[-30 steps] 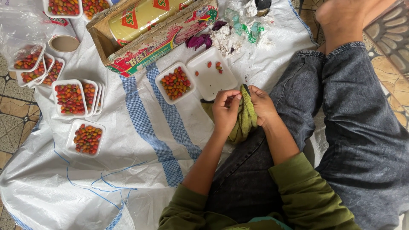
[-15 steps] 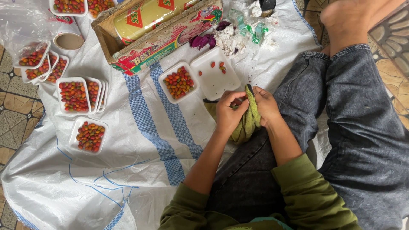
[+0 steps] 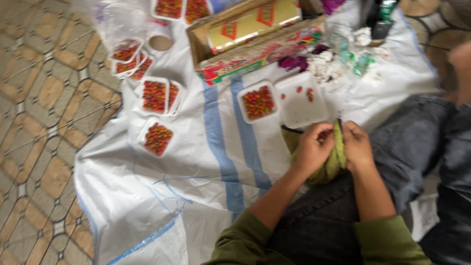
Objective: The person sits on the floor and wipes small red and orange fruits with a green cloth. They pick up fruits from a white tray, wipe them, and place them into a container. The process is repeated for multiple fruits.
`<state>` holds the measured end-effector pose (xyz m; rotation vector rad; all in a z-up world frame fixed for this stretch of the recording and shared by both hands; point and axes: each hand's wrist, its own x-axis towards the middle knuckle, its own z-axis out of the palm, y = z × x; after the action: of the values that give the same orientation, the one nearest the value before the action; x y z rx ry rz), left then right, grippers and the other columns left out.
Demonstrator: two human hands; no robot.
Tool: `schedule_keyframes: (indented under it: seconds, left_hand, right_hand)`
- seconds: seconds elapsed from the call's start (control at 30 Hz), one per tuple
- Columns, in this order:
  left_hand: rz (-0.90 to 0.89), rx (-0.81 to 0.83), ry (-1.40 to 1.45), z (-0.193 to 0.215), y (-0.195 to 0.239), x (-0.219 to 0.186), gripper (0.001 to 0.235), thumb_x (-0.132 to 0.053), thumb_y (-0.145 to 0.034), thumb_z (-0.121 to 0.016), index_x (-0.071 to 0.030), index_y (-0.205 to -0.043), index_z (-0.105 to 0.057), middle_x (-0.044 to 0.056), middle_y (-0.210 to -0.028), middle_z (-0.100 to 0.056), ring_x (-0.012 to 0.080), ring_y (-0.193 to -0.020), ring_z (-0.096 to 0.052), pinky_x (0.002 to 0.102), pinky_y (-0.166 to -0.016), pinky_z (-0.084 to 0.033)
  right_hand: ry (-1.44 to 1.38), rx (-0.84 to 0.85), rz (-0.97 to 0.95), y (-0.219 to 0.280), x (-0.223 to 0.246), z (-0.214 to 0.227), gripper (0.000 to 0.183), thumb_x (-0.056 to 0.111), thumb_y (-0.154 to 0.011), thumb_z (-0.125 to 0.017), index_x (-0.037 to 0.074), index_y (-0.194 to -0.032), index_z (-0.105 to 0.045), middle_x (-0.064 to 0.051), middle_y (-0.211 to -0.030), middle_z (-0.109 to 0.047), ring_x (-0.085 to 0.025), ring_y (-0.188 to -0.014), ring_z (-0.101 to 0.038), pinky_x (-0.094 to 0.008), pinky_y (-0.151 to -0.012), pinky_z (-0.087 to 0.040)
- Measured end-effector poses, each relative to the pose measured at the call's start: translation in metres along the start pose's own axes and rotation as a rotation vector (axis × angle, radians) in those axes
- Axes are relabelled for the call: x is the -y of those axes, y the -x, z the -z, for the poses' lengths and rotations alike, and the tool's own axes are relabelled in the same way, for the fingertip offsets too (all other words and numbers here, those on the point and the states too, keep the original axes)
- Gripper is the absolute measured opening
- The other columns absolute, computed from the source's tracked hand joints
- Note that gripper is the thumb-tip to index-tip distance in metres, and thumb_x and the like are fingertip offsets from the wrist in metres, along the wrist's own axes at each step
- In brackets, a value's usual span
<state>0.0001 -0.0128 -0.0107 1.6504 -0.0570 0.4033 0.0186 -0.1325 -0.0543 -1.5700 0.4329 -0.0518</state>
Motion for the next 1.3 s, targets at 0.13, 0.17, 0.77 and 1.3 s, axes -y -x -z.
schedule_keyframes:
  seconds: [0.13,0.17,0.77,1.3]
  left_hand:
    - [0.076,0.029,0.059,0.009,-0.002,-0.01,0.023,-0.007,-0.087,-0.076,-0.011,-0.109,-0.071,0.009,-0.091,-0.068,0.0214,-0.079,-0.069,0.031,-0.073,-0.058]
    - [0.035,0.087,0.042,0.013,-0.002,-0.013,0.019,-0.007,-0.091,-0.073,-0.01,-0.109,-0.069,0.008,-0.097,-0.068,0.0189,-0.083,-0.067,0.03,-0.075,-0.056]
    - [0.297,0.044,0.184,0.006,-0.001,0.012,0.02,-0.008,-0.093,-0.073,-0.009,-0.112,-0.075,0.013,-0.096,-0.07,0.0145,-0.083,-0.066,0.027,-0.072,-0.059]
    - [0.325,0.109,0.21,0.003,0.003,0.019,0.022,-0.008,-0.091,-0.072,-0.006,-0.113,-0.075,0.013,-0.092,-0.07,0.0135,-0.078,-0.065,0.027,-0.068,-0.058]
  right_hand:
    - [-0.03,0.038,0.031,0.019,0.036,-0.002,0.031,0.02,-0.116,-0.058,0.012,-0.086,-0.06,0.0,-0.063,-0.049,-0.011,-0.053,-0.046,-0.023,-0.051,-0.041]
    - [0.02,0.068,-0.017,0.025,0.052,-0.002,0.037,0.021,-0.116,-0.055,0.015,-0.079,-0.054,0.004,-0.063,-0.044,-0.007,-0.054,-0.039,-0.024,-0.05,-0.034]
    - [-0.112,0.121,-0.02,0.024,0.042,-0.007,0.034,0.03,-0.117,-0.054,0.007,-0.094,-0.065,-0.003,-0.071,-0.06,-0.011,-0.059,-0.055,-0.023,-0.057,-0.047]
    - [-0.029,0.052,-0.016,0.056,0.102,-0.024,0.033,0.024,-0.113,-0.057,0.013,-0.081,-0.06,0.005,-0.059,-0.045,-0.003,-0.051,-0.035,-0.018,-0.05,-0.031]
